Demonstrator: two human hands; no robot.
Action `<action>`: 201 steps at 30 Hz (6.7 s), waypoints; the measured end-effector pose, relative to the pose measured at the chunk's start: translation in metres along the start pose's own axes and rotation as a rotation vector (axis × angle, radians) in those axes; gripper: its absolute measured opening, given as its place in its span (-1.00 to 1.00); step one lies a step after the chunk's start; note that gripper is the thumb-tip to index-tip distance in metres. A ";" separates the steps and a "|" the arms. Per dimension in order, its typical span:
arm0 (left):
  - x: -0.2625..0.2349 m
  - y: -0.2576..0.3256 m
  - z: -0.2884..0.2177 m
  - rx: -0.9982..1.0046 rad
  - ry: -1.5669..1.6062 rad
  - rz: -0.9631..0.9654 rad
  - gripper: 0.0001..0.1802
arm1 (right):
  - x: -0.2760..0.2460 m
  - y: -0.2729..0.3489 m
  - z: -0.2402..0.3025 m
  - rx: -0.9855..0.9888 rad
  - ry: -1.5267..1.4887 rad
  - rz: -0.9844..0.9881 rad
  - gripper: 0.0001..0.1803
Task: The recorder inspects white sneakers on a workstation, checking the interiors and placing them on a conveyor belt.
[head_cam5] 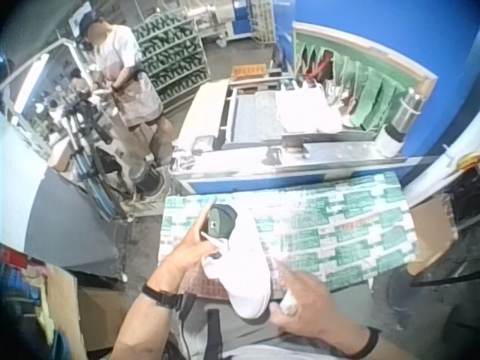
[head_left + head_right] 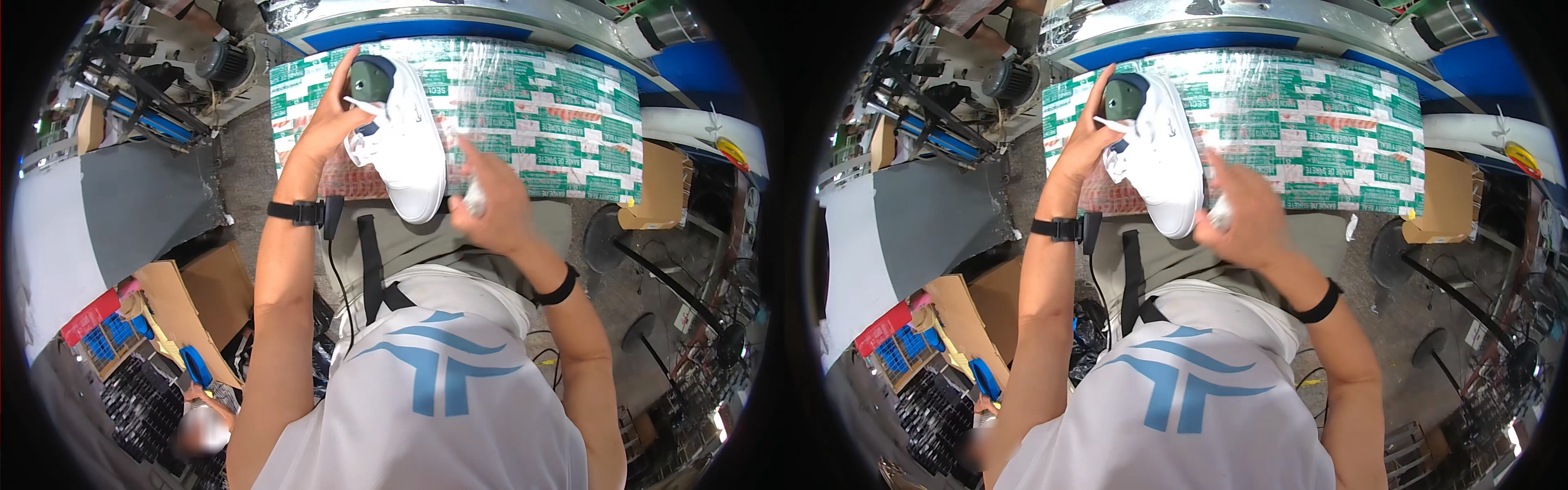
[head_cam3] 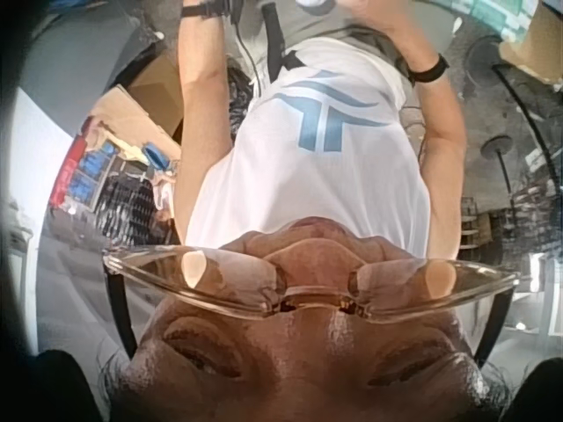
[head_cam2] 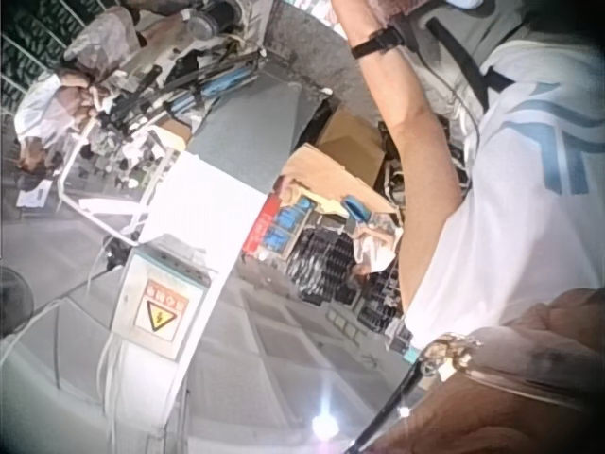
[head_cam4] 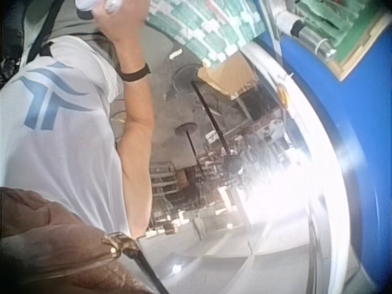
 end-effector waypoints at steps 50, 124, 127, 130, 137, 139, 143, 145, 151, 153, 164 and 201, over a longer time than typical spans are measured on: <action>0.098 -0.479 -0.097 -0.087 0.218 -0.110 -0.39 | 0.006 -0.055 -0.186 0.100 0.455 -0.319 -0.04; 0.047 -0.047 -0.053 0.012 -0.746 0.209 -0.13 | -0.017 0.010 0.037 -0.029 -0.017 0.153 -0.13; 0.046 -0.049 -0.051 -0.040 -0.686 0.196 -0.10 | -0.016 -0.008 0.050 -0.134 0.045 -0.064 -0.11; 0.050 -0.051 -0.054 -0.137 -0.701 0.189 -0.09 | 0.010 -0.032 0.041 -0.168 0.122 -0.051 -0.11; 0.054 -0.053 -0.050 -0.151 -0.712 0.178 -0.11 | 0.035 -0.047 0.045 -0.024 -0.079 0.212 -0.27; 0.049 -0.053 -0.047 -0.096 -0.692 0.169 -0.12 | 0.030 -0.041 0.052 -0.021 -0.324 0.475 -0.26; 0.045 -0.051 -0.051 -0.100 -0.703 0.163 -0.10 | 0.010 0.009 0.062 -0.169 -0.544 0.631 -0.36; 0.044 -0.053 -0.051 -0.136 -0.647 0.210 -0.06 | 0.004 0.024 0.032 -0.137 -0.597 0.595 -0.33; 0.048 -0.049 -0.039 -0.179 -0.457 0.285 0.26 | 0.006 -0.003 0.000 0.144 -0.375 -0.043 -0.20; 0.059 -0.045 -0.023 0.001 -0.637 0.231 0.26 | 0.005 -0.017 0.003 0.156 -0.239 -0.029 -0.16; 0.057 -0.030 -0.021 0.032 -0.478 0.072 -0.08 | -0.082 0.051 0.025 0.094 -0.012 0.310 -0.09; 0.078 -0.029 -0.010 0.235 -0.656 0.030 -0.14 | -0.014 0.017 0.040 -0.137 0.177 0.006 0.05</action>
Point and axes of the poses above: each hand's wrist, its own y-axis away from the middle knuckle, its own x-axis out of the palm, z = x × y, the point moved 1 cm from there along -y, towards the middle knuckle, and after that the axes turned 12 degrees about y, right-handed, at the moved point
